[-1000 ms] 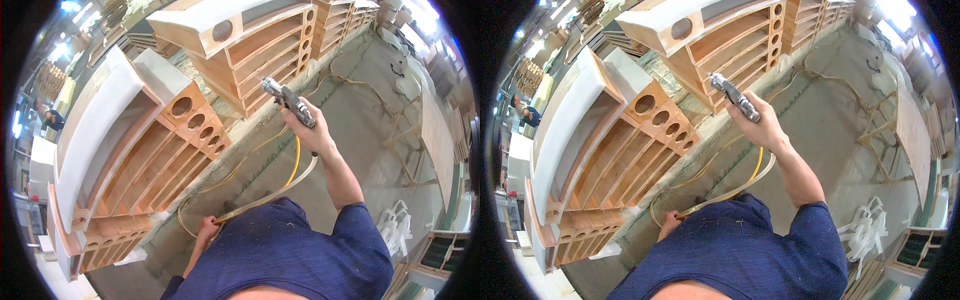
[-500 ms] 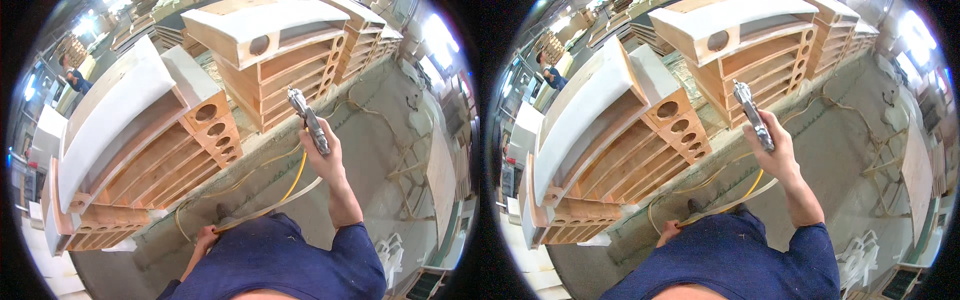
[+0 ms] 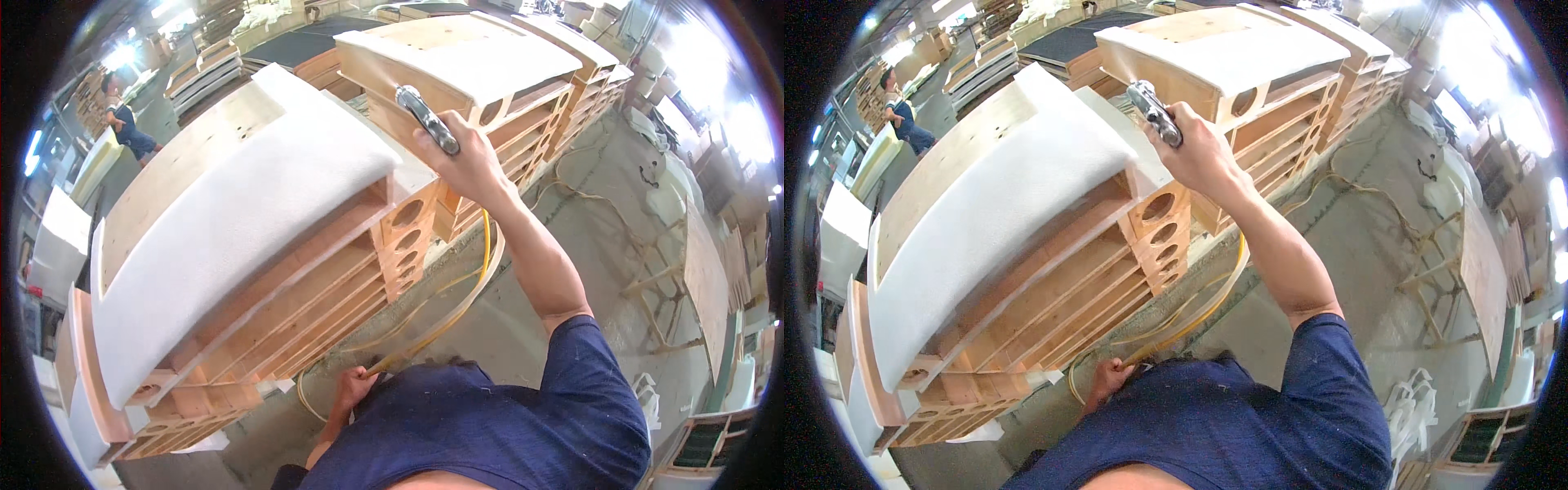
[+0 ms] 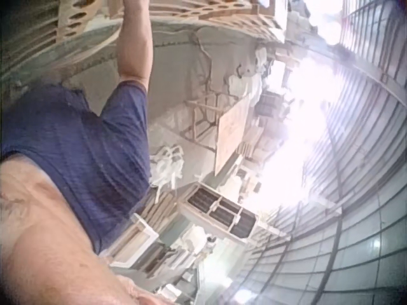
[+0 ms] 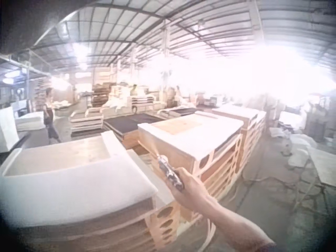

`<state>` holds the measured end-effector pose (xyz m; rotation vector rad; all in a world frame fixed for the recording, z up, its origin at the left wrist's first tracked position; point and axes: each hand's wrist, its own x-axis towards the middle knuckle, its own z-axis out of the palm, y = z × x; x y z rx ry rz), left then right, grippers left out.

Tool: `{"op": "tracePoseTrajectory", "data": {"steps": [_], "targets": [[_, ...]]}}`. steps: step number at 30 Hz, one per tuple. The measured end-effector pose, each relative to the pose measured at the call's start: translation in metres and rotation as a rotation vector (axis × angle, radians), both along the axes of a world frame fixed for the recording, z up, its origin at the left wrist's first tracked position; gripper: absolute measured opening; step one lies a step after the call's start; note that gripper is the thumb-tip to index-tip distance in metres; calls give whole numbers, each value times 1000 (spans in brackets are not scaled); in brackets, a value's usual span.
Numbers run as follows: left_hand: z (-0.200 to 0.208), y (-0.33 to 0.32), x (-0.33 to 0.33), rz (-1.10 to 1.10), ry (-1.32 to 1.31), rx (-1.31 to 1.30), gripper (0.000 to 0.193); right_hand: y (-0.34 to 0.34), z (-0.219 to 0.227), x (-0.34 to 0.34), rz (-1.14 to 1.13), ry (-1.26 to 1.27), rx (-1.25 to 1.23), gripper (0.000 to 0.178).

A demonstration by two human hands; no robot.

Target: The person places white foam padding onto wooden furniture frames and uses a pneumatic nail gun to secure the foam. The person also picks up and stacks additional foam pieces.

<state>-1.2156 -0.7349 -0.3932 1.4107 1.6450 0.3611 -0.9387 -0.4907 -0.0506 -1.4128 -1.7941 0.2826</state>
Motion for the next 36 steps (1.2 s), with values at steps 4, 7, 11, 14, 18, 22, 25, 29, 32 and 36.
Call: {"op": "tracePoseTrajectory", "data": {"steps": [4, 7, 11, 14, 18, 22, 25, 29, 32, 36], "targets": [[-5, 8, -24, -35, -42, -25, 34, 26, -1, -30, -23, -6, -5, 35], [-13, 10, -34, -50, -26, -3, 34, 30, -4, -38, -34, -44, -49, 35], [-52, 9, -54, -111, -95, -53, 34, 10, -11, -38, -57, -28, -75, 34], [-44, 20, -59, -179, -93, -63, 35, -24, -15, -25, -109, -62, -155, 36], [-41, 35, -61, -297, -94, -57, 34, -80, -19, 2, -207, -37, -229, 33], [-27, 46, -50, -396, -78, -30, 31, -134, -29, 30, -313, 30, -277, 29], [-37, 59, -39, -480, -12, 40, 31, -155, -23, 44, -366, 81, -338, 28], [-20, 65, -12, -431, 56, 41, 30, -115, -17, 50, -175, 80, -140, 29], [-18, 64, 4, -327, 114, 96, 31, -78, -9, 55, -29, 127, -114, 31], [-35, 36, 6, -75, 154, 137, 32, -44, -23, 86, 263, 292, -156, 33]]}}
